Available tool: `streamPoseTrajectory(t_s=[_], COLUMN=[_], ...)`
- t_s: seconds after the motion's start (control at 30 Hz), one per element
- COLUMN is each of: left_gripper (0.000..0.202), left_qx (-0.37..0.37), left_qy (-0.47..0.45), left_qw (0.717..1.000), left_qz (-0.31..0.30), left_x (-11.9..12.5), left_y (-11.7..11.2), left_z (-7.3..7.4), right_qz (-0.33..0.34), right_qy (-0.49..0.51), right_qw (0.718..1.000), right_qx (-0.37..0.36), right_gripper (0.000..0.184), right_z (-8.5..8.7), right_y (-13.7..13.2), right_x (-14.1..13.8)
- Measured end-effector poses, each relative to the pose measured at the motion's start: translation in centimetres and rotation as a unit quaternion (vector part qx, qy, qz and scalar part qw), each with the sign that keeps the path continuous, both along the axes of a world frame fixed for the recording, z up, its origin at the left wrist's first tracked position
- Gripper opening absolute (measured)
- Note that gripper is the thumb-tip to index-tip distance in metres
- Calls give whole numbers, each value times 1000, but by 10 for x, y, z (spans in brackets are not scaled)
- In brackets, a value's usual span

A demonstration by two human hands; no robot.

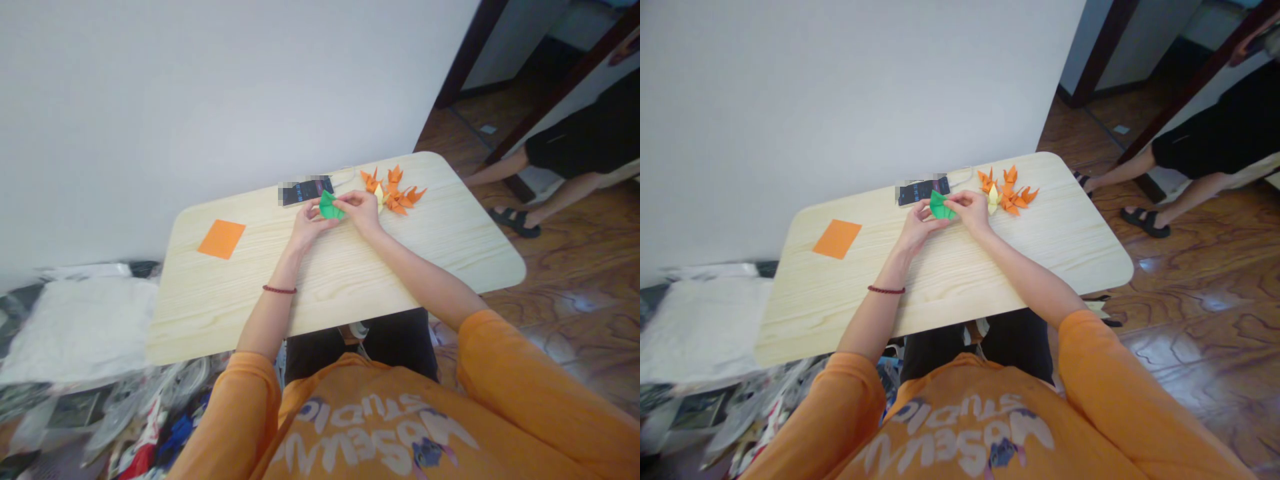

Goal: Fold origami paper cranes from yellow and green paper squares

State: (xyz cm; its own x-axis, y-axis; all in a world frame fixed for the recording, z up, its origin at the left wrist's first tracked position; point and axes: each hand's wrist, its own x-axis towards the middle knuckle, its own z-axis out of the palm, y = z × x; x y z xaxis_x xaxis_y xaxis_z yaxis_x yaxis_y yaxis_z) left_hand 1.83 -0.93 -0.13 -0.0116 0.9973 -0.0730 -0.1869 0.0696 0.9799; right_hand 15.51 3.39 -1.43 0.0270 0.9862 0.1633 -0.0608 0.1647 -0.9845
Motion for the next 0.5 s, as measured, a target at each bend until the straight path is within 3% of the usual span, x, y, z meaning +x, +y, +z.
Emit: streamPoseTrajectory(t_s=[0.5], left_gripper=[55], left_qx=[-2], left_qy=[4], left_qw=[999], left_qz=[49], left_x=[0], left_y=[1], left_z=[4], right_qz=[11], right_qy=[2], right_qw=[1000], right_qx=[-13], right_gripper=[25], right_z=[4], right_y=[-1], right_x=[-1])
